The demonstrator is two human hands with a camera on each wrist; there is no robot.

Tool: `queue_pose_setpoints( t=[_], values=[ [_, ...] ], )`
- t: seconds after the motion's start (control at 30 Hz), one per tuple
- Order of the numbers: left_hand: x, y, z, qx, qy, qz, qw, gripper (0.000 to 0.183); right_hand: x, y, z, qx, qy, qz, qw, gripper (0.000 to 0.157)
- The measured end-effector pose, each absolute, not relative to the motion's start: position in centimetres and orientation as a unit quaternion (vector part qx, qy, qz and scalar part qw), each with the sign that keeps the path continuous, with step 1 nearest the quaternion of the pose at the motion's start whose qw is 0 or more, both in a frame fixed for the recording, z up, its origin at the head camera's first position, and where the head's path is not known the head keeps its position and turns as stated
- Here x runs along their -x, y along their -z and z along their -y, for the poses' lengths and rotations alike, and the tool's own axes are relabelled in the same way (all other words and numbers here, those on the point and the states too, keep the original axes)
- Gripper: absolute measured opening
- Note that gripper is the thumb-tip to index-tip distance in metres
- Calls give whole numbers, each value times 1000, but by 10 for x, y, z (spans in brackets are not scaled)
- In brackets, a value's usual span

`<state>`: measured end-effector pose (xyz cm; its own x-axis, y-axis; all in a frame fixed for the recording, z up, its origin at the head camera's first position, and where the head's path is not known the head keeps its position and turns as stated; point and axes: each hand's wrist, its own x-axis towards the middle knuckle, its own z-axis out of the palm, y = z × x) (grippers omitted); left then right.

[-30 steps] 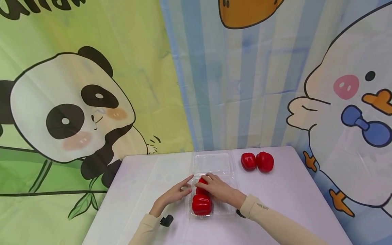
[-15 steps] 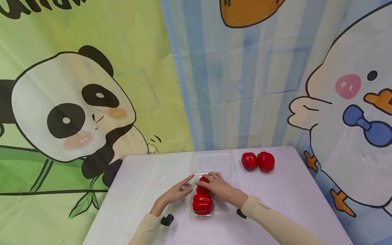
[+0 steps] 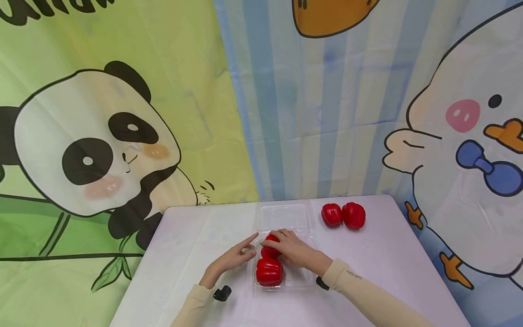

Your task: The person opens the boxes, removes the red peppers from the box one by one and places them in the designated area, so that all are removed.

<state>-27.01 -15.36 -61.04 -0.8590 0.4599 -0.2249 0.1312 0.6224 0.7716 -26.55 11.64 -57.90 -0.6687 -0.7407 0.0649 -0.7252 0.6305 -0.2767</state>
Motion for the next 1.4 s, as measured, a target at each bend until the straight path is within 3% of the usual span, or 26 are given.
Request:
queue_pose_setpoints(
  t=[0.7,1.4],
  values=[
    [271,613,154,-171,-406,-873,207,65,267,566,-118,411,153,-898,32,81],
    [270,614,155,-166,-410,-872,210,63,269,549,-133,399,181,-899,28,73]
  ],
)
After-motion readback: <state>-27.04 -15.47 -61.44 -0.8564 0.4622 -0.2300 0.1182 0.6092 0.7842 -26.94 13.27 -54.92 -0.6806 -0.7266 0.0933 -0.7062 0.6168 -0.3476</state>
